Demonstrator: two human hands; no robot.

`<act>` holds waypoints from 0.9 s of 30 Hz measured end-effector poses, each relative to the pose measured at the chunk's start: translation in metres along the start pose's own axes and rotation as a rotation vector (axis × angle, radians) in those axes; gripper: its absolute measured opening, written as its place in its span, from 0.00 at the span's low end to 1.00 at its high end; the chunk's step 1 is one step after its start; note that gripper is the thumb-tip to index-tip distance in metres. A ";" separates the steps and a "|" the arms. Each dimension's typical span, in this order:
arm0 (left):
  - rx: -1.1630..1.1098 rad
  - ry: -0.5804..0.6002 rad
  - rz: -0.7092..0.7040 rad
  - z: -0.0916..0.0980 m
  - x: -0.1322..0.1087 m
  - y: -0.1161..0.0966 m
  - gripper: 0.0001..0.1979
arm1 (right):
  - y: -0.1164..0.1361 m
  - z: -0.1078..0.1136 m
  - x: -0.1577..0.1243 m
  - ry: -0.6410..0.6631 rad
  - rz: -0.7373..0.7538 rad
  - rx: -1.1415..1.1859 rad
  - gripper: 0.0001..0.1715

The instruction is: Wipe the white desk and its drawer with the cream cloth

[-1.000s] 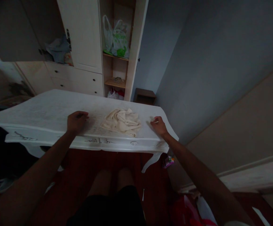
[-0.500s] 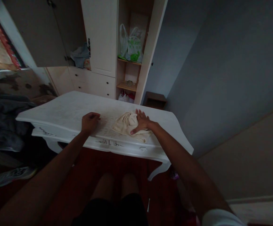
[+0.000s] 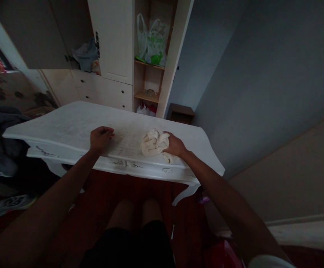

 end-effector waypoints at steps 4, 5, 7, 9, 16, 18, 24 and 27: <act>-0.010 -0.001 0.004 0.000 0.001 0.001 0.05 | -0.041 0.030 -0.031 -0.169 -0.145 -0.075 0.49; -0.013 -0.003 0.003 0.000 0.001 0.001 0.05 | -0.054 0.038 -0.039 -0.208 -0.190 -0.086 0.49; -0.012 -0.006 -0.003 0.001 0.002 0.000 0.05 | -0.080 0.053 -0.057 -0.288 -0.275 -0.103 0.46; 0.001 -0.013 0.000 0.001 0.002 0.001 0.03 | -0.101 0.066 -0.075 -0.380 -0.321 -0.098 0.42; 0.044 -0.075 -0.092 0.008 -0.012 -0.012 0.02 | -0.139 0.082 -0.109 -0.622 -0.364 0.154 0.30; 0.036 -0.096 -0.128 0.009 -0.020 -0.019 0.04 | -0.146 0.081 -0.111 -0.651 -0.407 0.203 0.28; -0.258 -0.320 -0.054 0.023 -0.056 -0.024 0.04 | -0.159 0.079 -0.113 -0.708 -0.479 0.311 0.30; -0.414 -0.435 0.049 0.022 -0.101 -0.012 0.04 | -0.164 0.076 -0.115 -0.711 -0.505 0.338 0.29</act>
Point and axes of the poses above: each hand's wrist, its own x-axis towards the middle knuckle, its own z-axis out of the back of the hand, y = z × x, the point moved 8 cm from there along x, towards the middle knuckle
